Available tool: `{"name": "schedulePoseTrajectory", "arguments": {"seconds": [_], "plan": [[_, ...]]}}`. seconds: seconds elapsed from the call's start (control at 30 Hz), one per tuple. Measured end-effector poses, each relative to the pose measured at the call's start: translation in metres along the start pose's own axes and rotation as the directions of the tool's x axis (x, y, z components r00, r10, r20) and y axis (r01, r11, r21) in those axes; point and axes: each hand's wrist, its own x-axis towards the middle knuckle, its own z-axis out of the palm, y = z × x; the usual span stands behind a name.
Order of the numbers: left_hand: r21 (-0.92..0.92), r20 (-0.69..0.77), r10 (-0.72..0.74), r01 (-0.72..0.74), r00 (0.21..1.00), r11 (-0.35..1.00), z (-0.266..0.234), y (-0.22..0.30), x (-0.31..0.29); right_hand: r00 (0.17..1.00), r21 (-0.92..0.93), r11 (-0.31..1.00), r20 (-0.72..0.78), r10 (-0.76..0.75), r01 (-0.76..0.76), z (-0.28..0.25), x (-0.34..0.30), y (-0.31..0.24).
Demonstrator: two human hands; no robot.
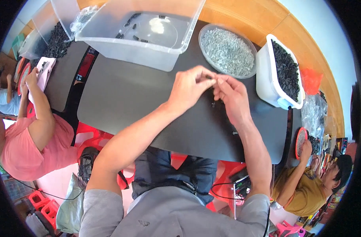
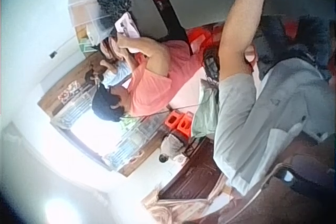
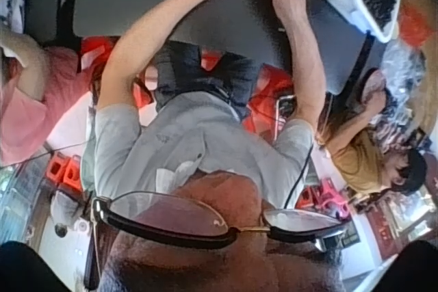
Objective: The person repeatedly assembles small fasteners by picking up black plastic pieces and inserting metal screws into them by hand.
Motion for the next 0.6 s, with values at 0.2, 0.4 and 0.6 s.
{"name": "schedulePoseTrajectory", "arguments": {"seconds": [0.2,0.4,0.6], "plan": [[-0.153,0.012,-0.139,0.139,0.99,0.978,-0.009,-0.012,0.011,0.977,0.072,0.979,-0.11,-0.183,0.192,-0.021,0.03,-0.003],[-0.115,0.111,-0.064,0.077,0.992,0.99,-0.011,-0.01,0.017,0.974,-0.4,0.888,0.112,-0.197,0.226,-0.051,0.019,-0.034],[-0.233,0.178,-0.202,0.241,0.963,0.942,-0.01,-0.006,0.019,0.944,-0.632,0.701,0.227,-0.241,0.331,-0.047,-0.021,-0.083]]}}
